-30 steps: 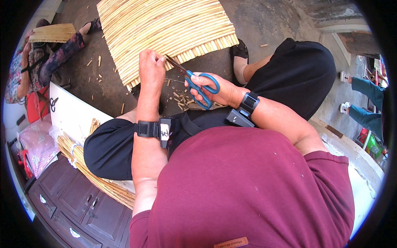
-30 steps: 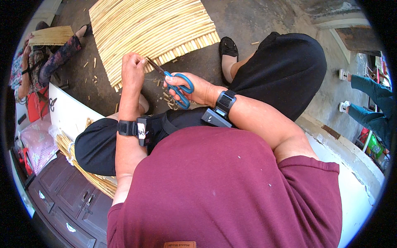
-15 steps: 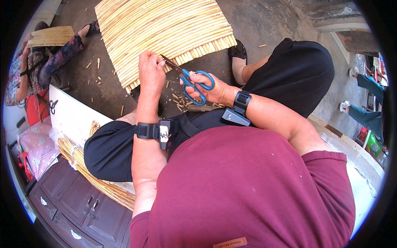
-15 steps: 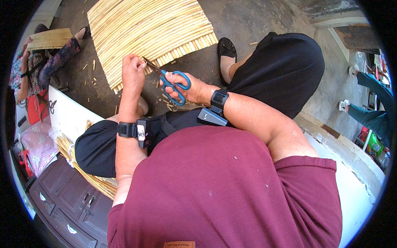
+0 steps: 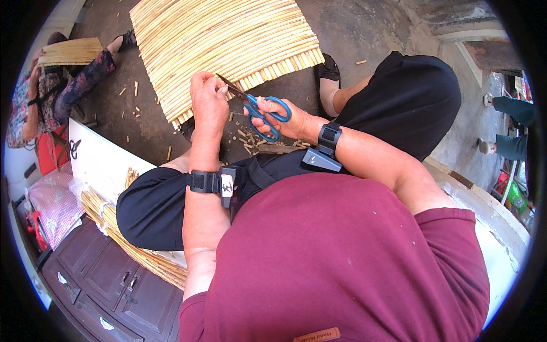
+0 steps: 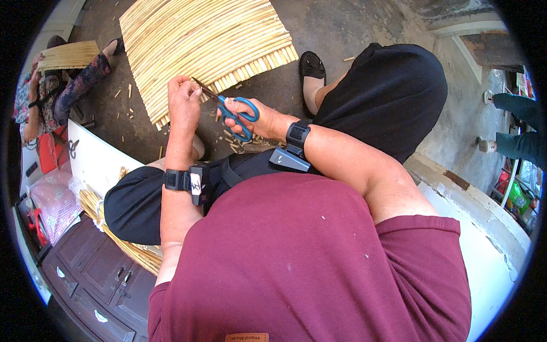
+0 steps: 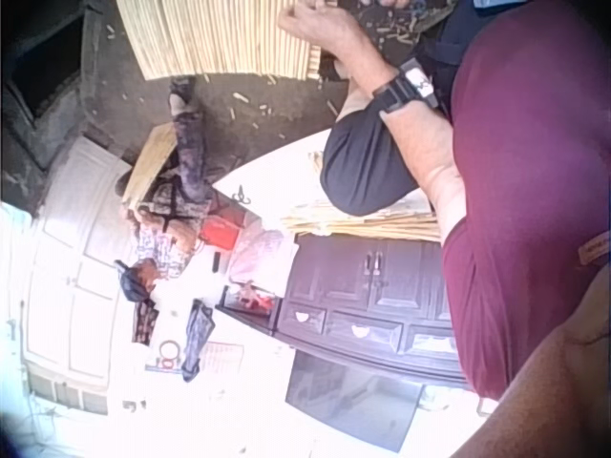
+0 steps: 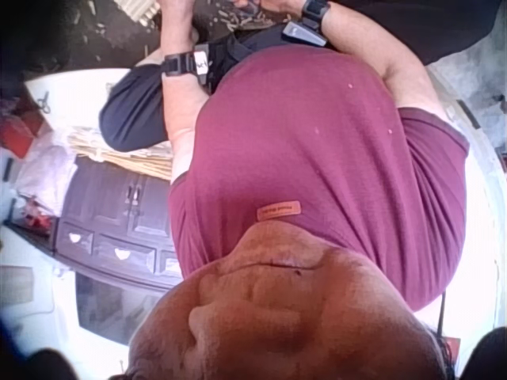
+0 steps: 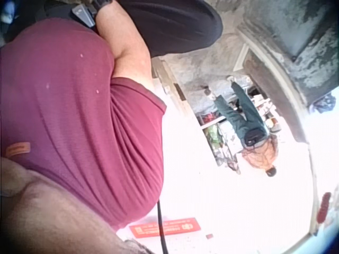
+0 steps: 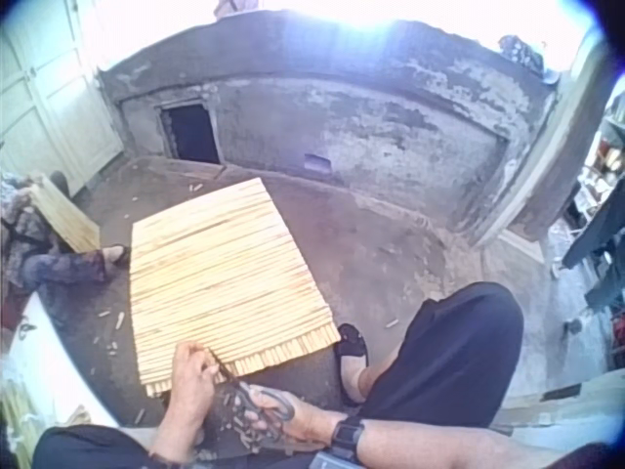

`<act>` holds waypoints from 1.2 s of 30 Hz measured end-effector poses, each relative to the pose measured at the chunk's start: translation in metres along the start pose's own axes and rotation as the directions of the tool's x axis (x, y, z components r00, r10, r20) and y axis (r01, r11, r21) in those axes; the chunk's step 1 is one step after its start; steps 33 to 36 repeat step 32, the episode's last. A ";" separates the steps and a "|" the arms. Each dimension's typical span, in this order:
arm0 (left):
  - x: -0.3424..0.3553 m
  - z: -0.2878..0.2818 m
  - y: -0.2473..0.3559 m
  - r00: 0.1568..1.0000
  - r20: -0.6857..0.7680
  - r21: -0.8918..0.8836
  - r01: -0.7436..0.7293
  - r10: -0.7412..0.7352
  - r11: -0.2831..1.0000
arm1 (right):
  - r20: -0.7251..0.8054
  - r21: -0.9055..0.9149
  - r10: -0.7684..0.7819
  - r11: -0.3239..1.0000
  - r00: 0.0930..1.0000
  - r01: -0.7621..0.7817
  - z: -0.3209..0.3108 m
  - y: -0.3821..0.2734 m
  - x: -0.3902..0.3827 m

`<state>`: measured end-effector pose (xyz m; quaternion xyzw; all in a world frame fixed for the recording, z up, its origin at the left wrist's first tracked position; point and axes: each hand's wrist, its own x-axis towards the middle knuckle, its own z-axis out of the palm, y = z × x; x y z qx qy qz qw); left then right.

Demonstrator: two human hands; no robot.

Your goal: The person weaves thin wooden slats together using thread by hand and using shears to cut the thread.

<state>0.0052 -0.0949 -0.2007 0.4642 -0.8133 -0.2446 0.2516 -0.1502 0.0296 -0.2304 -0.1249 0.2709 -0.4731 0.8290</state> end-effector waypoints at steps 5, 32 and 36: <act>-0.002 -0.001 -0.007 1.000 0.000 -0.010 -0.008 0.008 1.000 | 0.022 0.031 0.039 0.999 0.999 -0.040 -0.002 -0.005 0.000; -0.051 -0.185 0.088 0.944 -0.173 -0.984 -0.155 -0.280 0.086 | 0.247 -0.401 -0.039 0.905 0.968 0.139 0.112 -0.077 -0.017; -0.051 -0.185 0.088 0.944 -0.173 -0.984 -0.155 -0.280 0.086 | 0.247 -0.401 -0.039 0.905 0.968 0.139 0.112 -0.077 -0.017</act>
